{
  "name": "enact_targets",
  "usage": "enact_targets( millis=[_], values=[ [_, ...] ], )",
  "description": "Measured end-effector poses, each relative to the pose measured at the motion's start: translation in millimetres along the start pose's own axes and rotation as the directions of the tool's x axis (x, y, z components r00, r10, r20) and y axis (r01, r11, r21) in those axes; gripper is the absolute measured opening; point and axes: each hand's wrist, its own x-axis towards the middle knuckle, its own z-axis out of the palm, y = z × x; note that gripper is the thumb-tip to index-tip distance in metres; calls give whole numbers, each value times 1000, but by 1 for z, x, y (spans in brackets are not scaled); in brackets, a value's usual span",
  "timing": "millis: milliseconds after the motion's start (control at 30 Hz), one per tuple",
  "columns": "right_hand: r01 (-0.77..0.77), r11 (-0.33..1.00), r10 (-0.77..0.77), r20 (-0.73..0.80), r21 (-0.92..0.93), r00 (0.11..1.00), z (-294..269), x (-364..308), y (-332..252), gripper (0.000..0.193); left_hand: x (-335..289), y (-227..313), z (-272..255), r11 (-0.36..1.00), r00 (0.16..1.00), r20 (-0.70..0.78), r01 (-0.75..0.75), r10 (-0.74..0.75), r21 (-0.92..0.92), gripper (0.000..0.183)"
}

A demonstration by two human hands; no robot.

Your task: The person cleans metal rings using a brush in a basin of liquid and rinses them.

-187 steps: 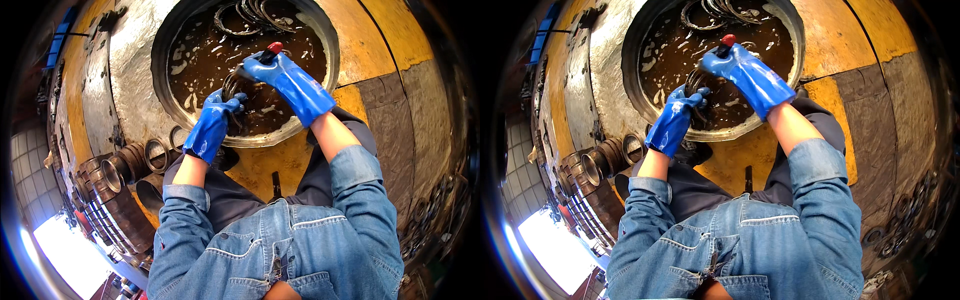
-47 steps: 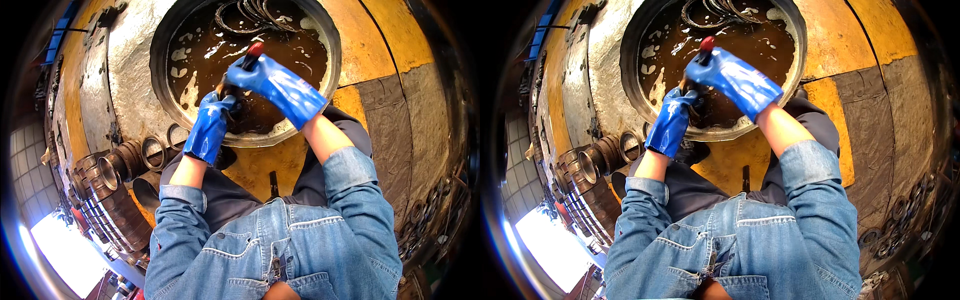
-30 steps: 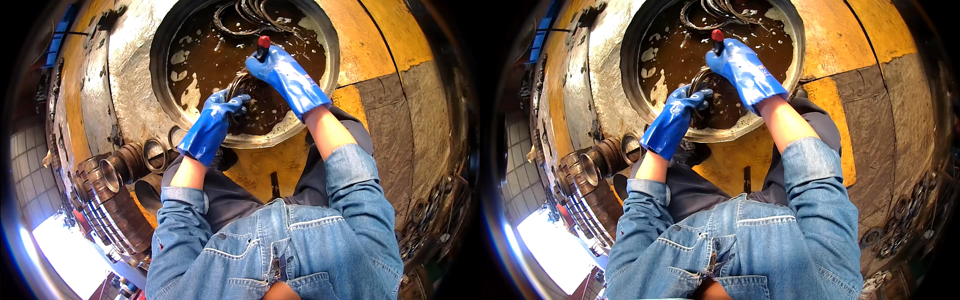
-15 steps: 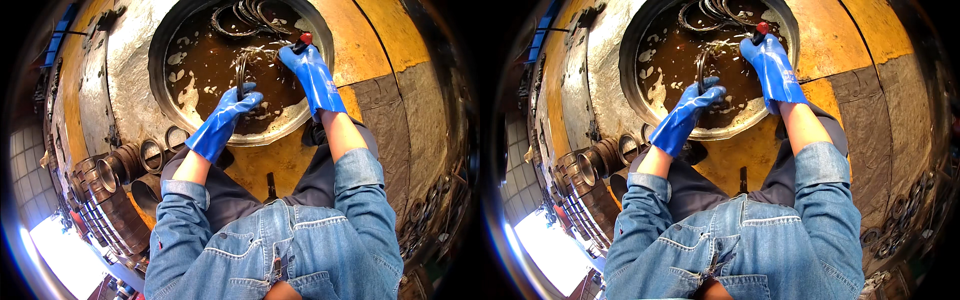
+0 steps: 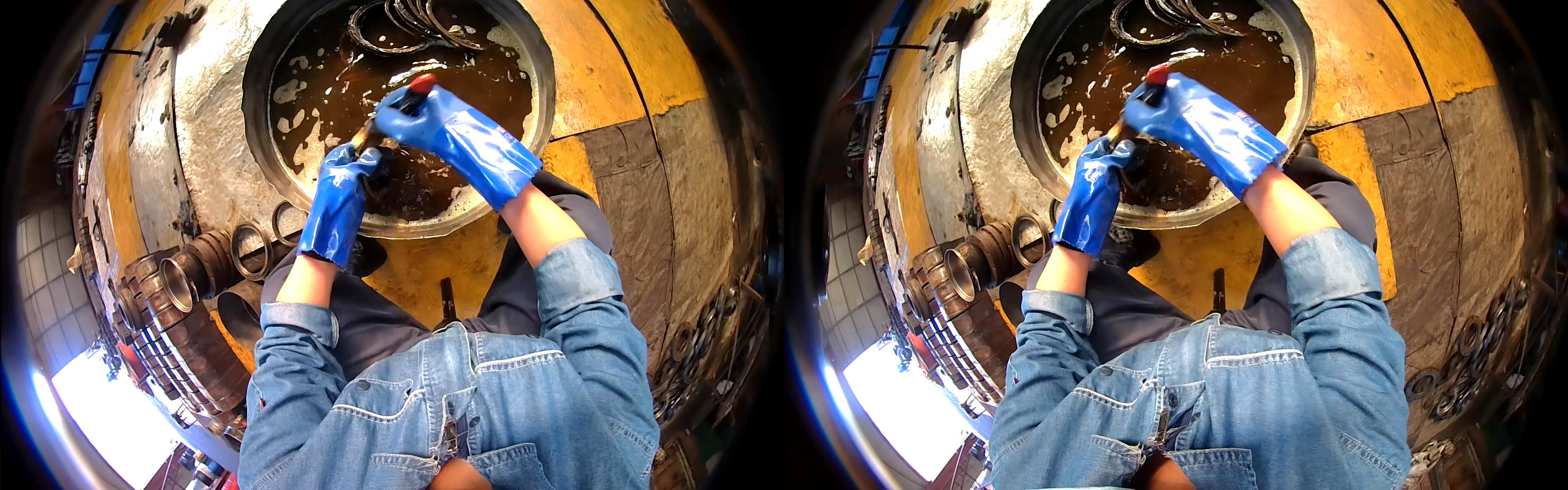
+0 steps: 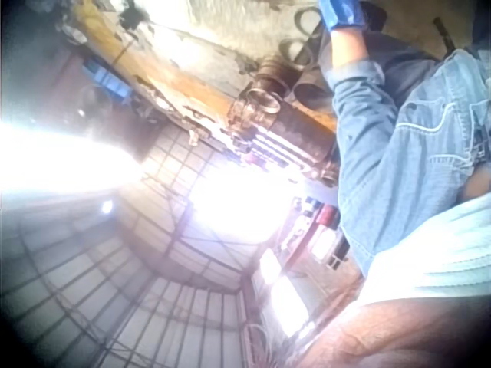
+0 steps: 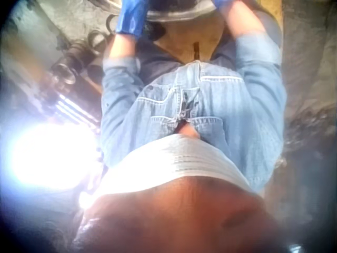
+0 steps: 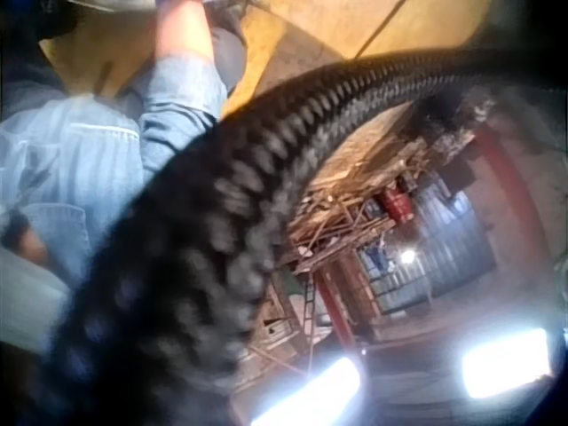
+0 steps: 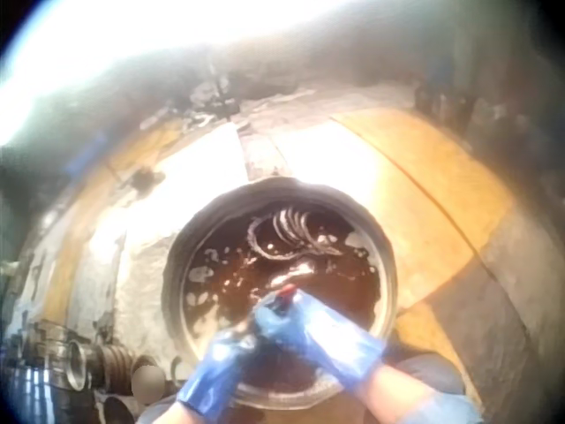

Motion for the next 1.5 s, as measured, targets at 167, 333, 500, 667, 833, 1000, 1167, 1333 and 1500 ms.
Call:
enact_targets(
  millis=[167,333,500,667,833,1000,1167,1333,1500],
  values=[
    [-112,982,126,-82,150,989,-15,40,63,19,0,13,13,1000,999,46,24,-25,19,34],
    [36,995,-56,230,92,972,5,17,-3,19,2,-6,0,985,998,-6,-68,68,-157,31],
    [-95,969,82,-64,-230,995,-28,6,1,31,-8,17,11,1000,996,85,31,-30,-6,36],
    [-353,932,342,-122,-83,932,-40,-1,48,43,-6,35,23,966,955,172,222,-242,130,44],
    [-410,878,373,-183,-246,910,-49,-3,43,43,5,29,29,955,923,252,261,-290,142,43],
    [-273,958,228,-354,-83,907,-63,0,65,37,13,19,38,993,978,183,-83,96,-78,39],
    [-125,983,168,-388,134,906,-71,-18,48,33,15,-1,28,973,937,267,233,-226,7,58],
    [-13,976,19,-29,216,999,-51,11,44,31,12,7,20,986,977,179,135,-116,-94,39],
    [119,992,-105,268,-35,958,-14,-7,-15,32,5,4,0,998,987,153,-52,46,38,33]
  ],
)
